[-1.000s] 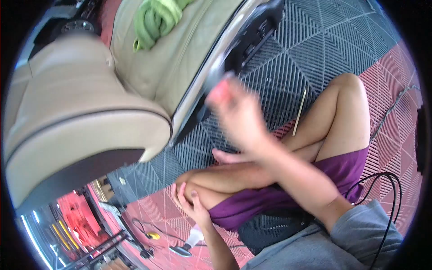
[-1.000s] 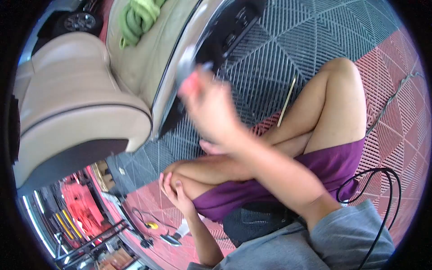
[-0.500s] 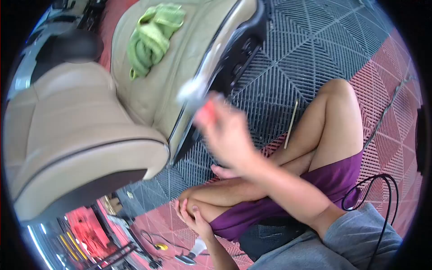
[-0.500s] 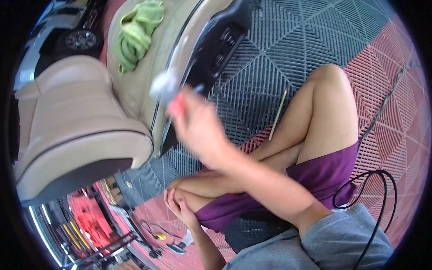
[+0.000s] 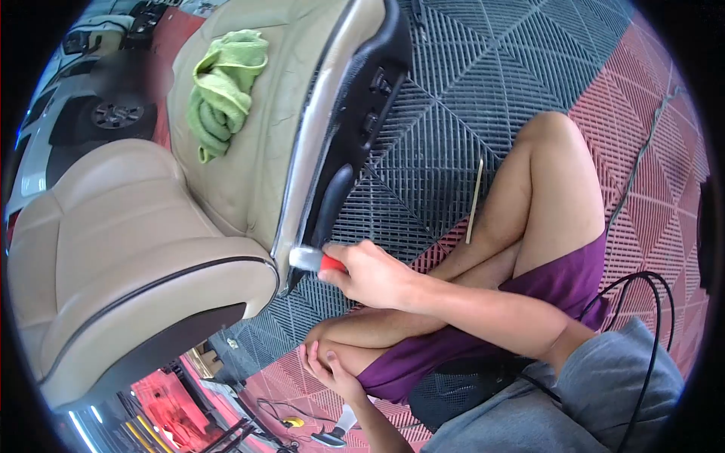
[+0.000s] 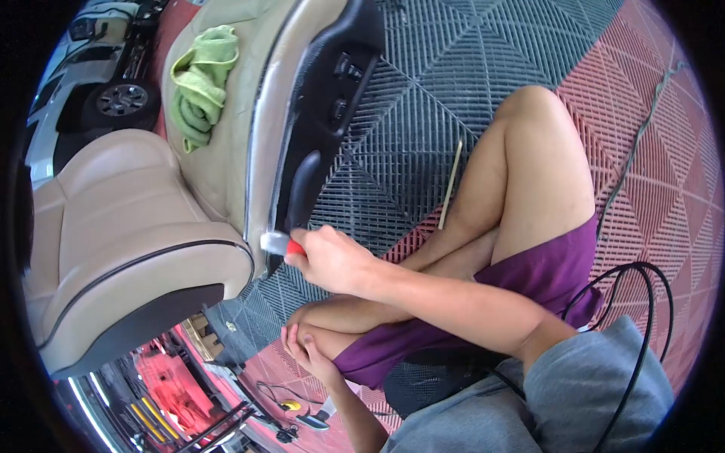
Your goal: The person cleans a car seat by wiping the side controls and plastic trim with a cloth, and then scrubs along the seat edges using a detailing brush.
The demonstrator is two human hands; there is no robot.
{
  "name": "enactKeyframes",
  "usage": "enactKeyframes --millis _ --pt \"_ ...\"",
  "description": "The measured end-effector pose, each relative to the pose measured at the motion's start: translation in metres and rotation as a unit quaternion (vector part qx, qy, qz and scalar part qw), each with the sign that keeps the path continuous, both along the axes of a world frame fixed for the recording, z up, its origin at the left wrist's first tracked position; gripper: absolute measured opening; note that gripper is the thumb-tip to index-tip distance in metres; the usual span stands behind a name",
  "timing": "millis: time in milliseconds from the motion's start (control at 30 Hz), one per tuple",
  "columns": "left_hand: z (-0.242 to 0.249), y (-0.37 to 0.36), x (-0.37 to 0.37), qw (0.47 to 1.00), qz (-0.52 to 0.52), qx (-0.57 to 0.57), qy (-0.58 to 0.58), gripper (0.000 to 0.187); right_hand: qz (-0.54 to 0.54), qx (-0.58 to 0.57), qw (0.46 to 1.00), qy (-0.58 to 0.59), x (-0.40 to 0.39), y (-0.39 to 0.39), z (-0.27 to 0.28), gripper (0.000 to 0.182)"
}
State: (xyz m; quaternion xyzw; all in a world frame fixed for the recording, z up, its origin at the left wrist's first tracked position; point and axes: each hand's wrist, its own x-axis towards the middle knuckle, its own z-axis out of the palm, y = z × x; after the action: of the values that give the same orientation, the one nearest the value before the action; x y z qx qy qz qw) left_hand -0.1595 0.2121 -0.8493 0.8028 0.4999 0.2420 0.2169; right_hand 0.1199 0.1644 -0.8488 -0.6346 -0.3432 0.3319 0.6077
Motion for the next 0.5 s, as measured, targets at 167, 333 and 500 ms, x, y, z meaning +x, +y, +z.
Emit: enactKeyframes --millis 167,333,500 --pt "0.001 -0.008 -0.001 1.000 0.016 0.003 0.008 0.036 -0.275 0.055 0.960 0.003 0.129 -0.021 0.017 0.025" --pt "-0.001 -0.001 0.006 1.000 0.026 -0.003 0.011 0.038 -0.168 0.068 0.981 -0.067 0.062 -0.009 0.010 0.028" --pt "-0.003 -0.004 0.002 1.000 0.024 0.002 0.013 0.040 -0.242 0.018 0.970 0.023 0.125 -0.031 0.014 0.020"
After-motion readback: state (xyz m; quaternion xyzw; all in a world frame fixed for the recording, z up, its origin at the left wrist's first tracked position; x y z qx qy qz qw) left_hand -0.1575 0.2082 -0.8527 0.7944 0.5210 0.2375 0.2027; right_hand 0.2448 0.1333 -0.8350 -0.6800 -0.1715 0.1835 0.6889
